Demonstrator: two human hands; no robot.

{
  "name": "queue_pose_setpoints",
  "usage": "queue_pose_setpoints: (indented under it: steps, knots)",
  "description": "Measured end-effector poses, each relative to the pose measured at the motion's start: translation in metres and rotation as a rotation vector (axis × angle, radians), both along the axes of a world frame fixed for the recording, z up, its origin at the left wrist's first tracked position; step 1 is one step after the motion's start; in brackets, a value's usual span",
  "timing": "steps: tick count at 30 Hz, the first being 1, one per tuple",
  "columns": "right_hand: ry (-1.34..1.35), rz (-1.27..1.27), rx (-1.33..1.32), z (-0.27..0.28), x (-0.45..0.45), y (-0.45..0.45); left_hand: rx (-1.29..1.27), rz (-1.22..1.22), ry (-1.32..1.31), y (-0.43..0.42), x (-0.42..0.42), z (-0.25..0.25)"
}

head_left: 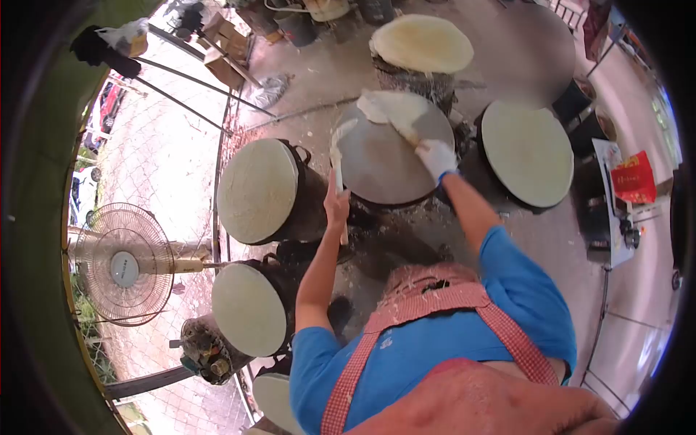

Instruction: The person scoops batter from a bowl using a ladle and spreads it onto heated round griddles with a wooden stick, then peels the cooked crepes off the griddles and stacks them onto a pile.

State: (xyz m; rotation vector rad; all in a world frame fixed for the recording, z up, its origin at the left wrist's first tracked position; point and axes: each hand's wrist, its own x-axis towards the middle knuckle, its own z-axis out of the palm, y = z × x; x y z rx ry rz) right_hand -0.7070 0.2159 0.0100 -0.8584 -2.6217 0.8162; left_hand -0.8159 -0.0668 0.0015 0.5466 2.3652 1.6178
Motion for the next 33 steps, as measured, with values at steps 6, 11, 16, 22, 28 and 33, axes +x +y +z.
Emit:
queue_pose_setpoints:
  steps: [6, 11, 16, 22, 28, 33]
  knots:
    - [0.431, -0.216, -0.824, -0.039, 0.038, -0.024, -0.002, 0.071, -0.267, -0.094, 0.077, -0.043]
    - [0.098, -0.009, -0.377, 0.010, 0.037, -0.036, 0.004, 0.061, -0.256, -0.116, 0.086, -0.066]
    - [0.481, -0.168, -0.630, -0.025, 0.061, -0.030, 0.211, 0.054, -0.249, -0.117, 0.078, -0.081]
    - [0.221, 0.092, -0.938, 0.022, 0.045, -0.004, -0.009, 0.190, -0.352, -0.082, 0.108, -0.012]
    - [0.212, -0.011, -1.274, -0.008, 0.029, 0.005, -0.025, 0.160, -0.342, -0.078, 0.118, -0.026]
    - [0.009, 0.057, -1.268, 0.020, 0.043, 0.061, 0.015, 0.179, -0.388, -0.074, 0.144, 0.002]
